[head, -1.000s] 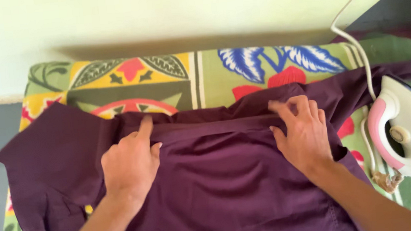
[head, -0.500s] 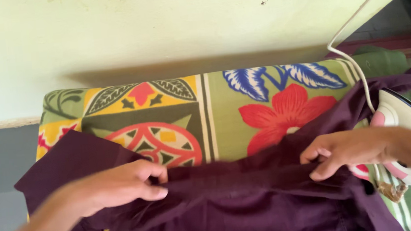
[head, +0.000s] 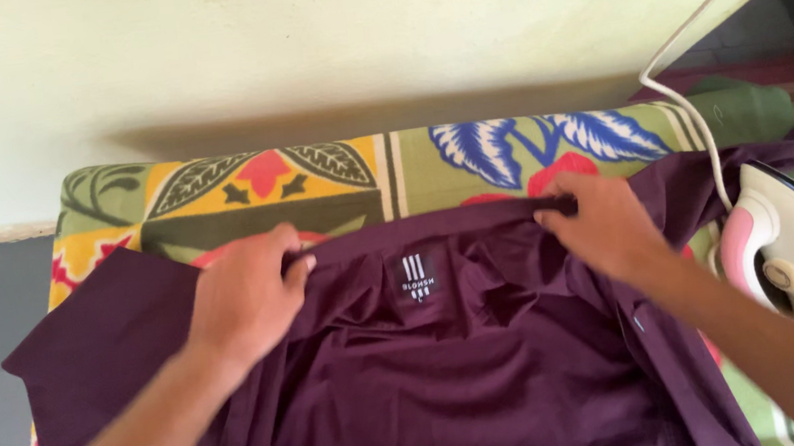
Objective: The person irons a maroon shirt on a patterned surface. They smooth the fabric with their hands, adjust the shirt's position, and use a white electric iron to press the collar, sleeves, and body of the shirt.
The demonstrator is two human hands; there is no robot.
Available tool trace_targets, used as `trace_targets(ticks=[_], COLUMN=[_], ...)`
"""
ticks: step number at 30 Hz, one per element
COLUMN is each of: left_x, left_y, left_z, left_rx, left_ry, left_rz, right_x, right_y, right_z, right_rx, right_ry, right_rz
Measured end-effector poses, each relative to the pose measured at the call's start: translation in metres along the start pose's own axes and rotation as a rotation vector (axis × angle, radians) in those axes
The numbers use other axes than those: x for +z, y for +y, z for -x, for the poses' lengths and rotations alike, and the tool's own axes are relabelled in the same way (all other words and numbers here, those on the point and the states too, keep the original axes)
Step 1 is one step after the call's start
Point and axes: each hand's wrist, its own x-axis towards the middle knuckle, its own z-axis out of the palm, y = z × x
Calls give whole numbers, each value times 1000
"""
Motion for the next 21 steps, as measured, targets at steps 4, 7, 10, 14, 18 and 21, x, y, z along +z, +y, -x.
trace_targets(ticks=[4, 7, 10, 14, 18, 21], left_x=[17, 30, 34, 46, 77, 110], left_y=[-11, -30, -54, -75, -96, -108], left_z=[42, 81, 124, 173, 218, 253], left_rx=[85, -11, -163, -476, -877, -938], left_ry=[312, 480, 455, 291, 69, 135], left_rz=[110, 42, -53, -31, -19, -50], right_x=[10, 15, 17, 17, 26, 43], right_y=[-5, 8, 25, 37, 57, 89], right_z=[47, 77, 120, 163, 213, 256], right_rx=[-22, 95, 55, -27, 44, 97], right_ry=[240, 288, 268, 279, 354, 439], right_rz=[-61, -52, 44, 88, 93, 166])
